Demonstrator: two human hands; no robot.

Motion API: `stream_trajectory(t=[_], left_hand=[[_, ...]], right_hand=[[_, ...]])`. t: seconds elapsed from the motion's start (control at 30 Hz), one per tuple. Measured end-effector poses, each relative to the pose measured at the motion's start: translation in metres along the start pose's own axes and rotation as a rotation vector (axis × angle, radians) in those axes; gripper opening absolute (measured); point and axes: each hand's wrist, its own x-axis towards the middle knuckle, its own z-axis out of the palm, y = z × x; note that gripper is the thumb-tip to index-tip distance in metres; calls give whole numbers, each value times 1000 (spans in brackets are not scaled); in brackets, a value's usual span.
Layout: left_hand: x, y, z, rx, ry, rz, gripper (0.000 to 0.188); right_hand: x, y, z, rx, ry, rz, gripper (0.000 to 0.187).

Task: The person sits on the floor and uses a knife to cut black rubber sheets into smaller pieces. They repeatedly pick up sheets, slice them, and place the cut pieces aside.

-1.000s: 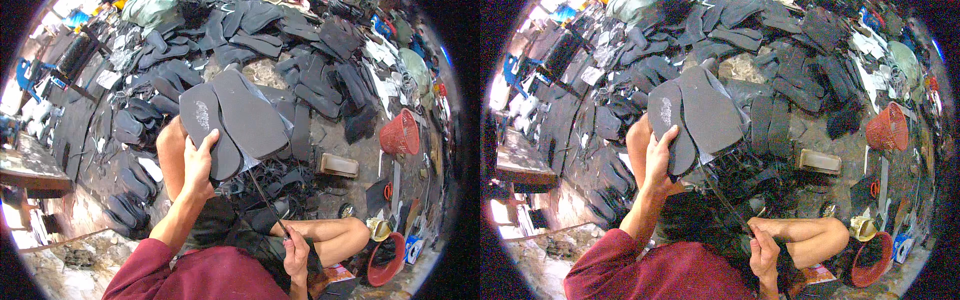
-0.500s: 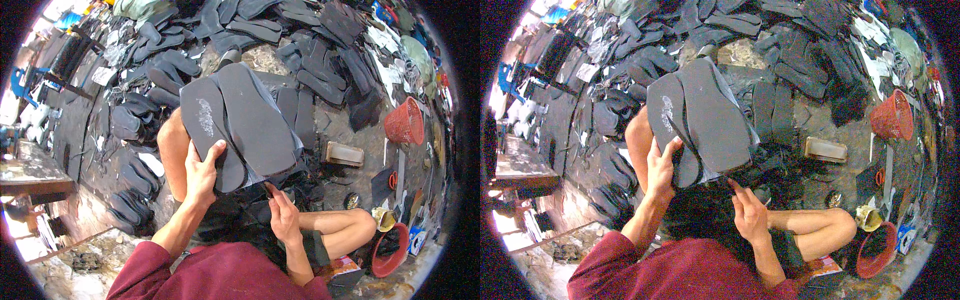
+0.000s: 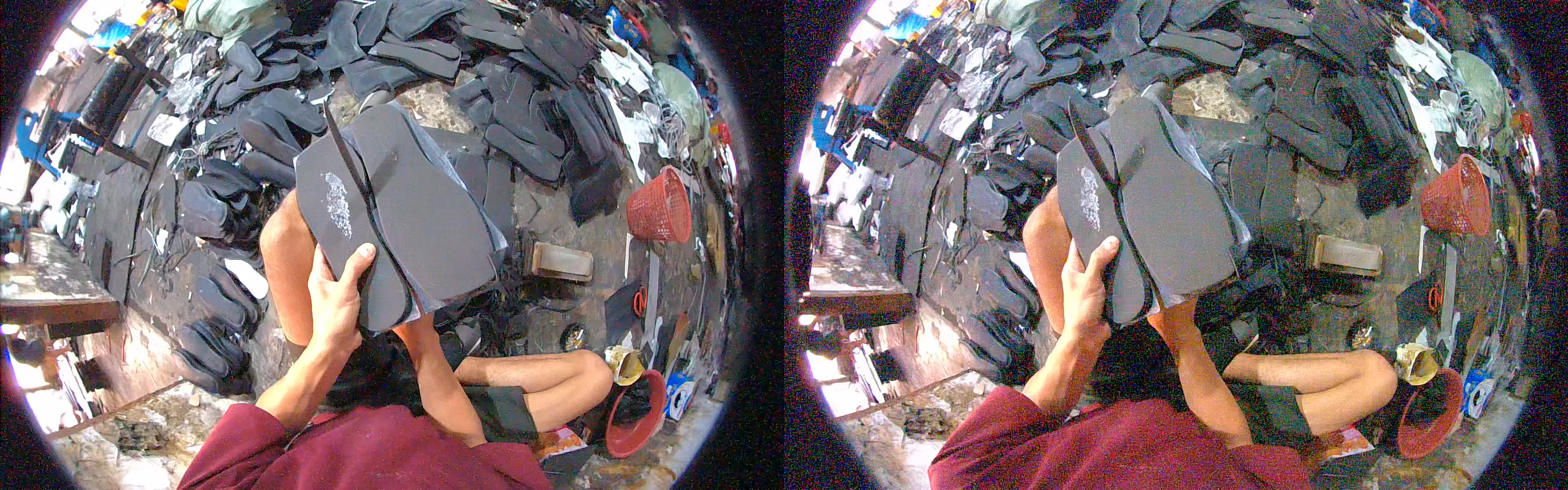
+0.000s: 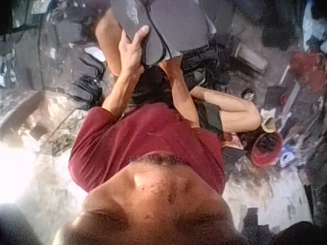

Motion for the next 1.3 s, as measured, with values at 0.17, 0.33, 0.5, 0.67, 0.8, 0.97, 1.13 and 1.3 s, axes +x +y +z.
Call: stream_trajectory(t=[0.17, 0.33, 0.5, 0.67, 0.8, 0.97, 1.13, 1.3], left_hand=[[-3, 1, -10, -25, 4, -33, 62], [-4, 4, -8, -59, -25, -70, 65], [-7, -4, -16, -53, -30, -37, 68], [-13, -5, -30, -61, -49, 3, 71], [-22, -17, -33, 49, -196, -9, 70], [-42, -16, -48, 59, -135, 27, 68], [-56, 2, -55, 242, -225, 222, 60], [-21, 46, -66, 23, -336, -161, 47]], right_hand=[[19, -17, -25, 1414, 38, 850, 51], [26, 11, -21, 391, -180, 178, 56], [36, 11, -25, 574, -138, 311, 57], [65, 5, -25, 600, -149, 308, 59], [135, 10, -35, 712, -175, 301, 60], [144, -26, -18, 1570, -257, 777, 58], [72, -66, -103, 1017, -154, 444, 67], [10, -84, -136, 1110, -197, 582, 54]])
